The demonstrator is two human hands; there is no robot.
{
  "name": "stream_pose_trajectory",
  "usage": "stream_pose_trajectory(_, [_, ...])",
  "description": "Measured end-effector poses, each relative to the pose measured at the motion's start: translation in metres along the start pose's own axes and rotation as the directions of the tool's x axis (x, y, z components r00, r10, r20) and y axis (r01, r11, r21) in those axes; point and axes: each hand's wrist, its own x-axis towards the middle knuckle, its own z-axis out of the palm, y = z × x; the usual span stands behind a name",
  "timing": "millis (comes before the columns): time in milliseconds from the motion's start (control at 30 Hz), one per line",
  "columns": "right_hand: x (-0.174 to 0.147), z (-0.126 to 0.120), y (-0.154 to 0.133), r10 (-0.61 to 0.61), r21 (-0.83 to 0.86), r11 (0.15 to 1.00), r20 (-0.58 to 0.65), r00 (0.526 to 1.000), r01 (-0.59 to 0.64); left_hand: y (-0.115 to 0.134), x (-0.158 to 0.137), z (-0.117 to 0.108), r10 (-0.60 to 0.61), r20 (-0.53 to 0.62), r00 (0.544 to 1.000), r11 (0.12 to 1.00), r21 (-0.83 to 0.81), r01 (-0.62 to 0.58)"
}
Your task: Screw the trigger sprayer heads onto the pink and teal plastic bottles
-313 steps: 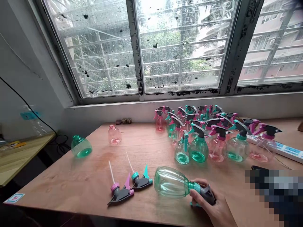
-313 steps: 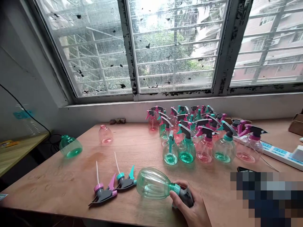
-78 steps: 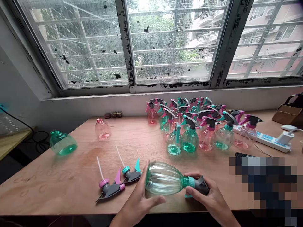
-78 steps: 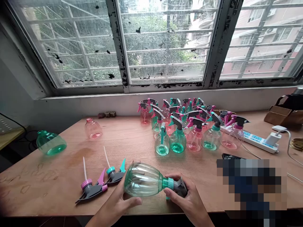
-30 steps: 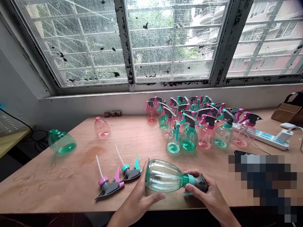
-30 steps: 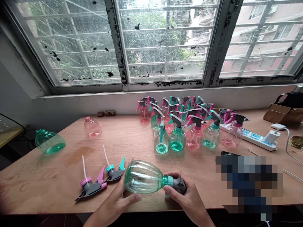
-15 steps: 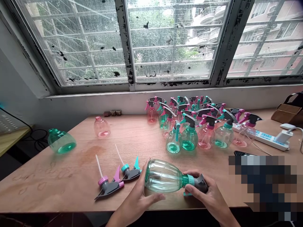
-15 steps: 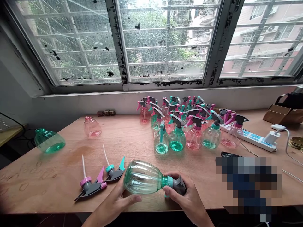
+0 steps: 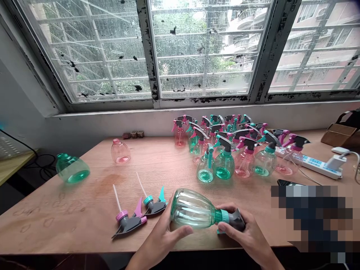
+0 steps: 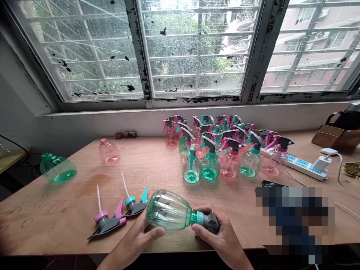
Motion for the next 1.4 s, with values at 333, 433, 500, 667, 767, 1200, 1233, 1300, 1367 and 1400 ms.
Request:
stream_pose_trajectory(333, [0.001, 0.000, 0.001, 0.029, -0.054, 0.998, -0.006, 1.000, -0.029, 0.000, -0.002, 0.004, 0.009, -0.059, 0.998, 1.000, 0.021, -0.007])
stream_pose_trajectory(433, [0.001, 0.000, -0.001, 0.020, -0.088, 0.996, -0.017, 1.000, -0.022, 0.001, -0.004, 0.004, -0.004, -0.084, 0.996, 1.000, -0.006, 0.003])
stream_pose_trajectory(500, [0.001, 0.000, -0.002, 0.016, -0.110, 0.994, -0.011, 1.000, -0.018, 0.002, -0.004, 0.004, -0.004, -0.073, 0.997, 0.999, -0.052, 0.000])
stream_pose_trajectory(667, [0.001, -0.001, -0.002, 0.029, -0.107, 0.994, 0.000, 1.000, -0.029, 0.005, -0.003, 0.004, 0.017, -0.003, 1.000, 0.999, -0.034, -0.017])
stream_pose_trajectory(767, [0.002, -0.001, -0.001, 0.019, -0.131, 0.991, -0.011, 1.000, -0.021, 0.006, -0.001, 0.005, 0.035, -0.036, 0.999, 0.999, 0.010, -0.035])
stream_pose_trajectory(1200, [0.000, 0.000, -0.003, 0.013, -0.147, 0.989, -0.062, 0.998, -0.022, 0.003, -0.003, 0.002, -0.021, 0.006, 1.000, 0.999, -0.039, 0.021])
stream_pose_trajectory(1233, [0.000, 0.000, -0.003, 0.021, -0.131, 0.991, -0.063, 0.998, -0.029, 0.005, -0.003, 0.003, -0.014, 0.010, 1.000, 0.999, -0.036, 0.014])
stream_pose_trajectory(1300, [0.000, 0.000, -0.003, 0.024, -0.109, 0.994, -0.059, 0.998, -0.030, 0.008, -0.002, 0.004, 0.009, 0.011, 1.000, 1.000, -0.024, -0.009])
stream_pose_trajectory(1367, [0.000, 0.000, -0.004, 0.014, -0.117, 0.993, -0.049, 0.999, -0.020, 0.009, -0.002, 0.004, 0.021, 0.001, 1.000, 1.000, 0.015, -0.021])
stream_pose_trajectory(1400, [0.000, 0.000, -0.005, 0.007, -0.126, 0.992, -0.044, 0.999, -0.012, 0.008, -0.002, 0.004, 0.018, -0.010, 1.000, 0.999, 0.036, -0.017])
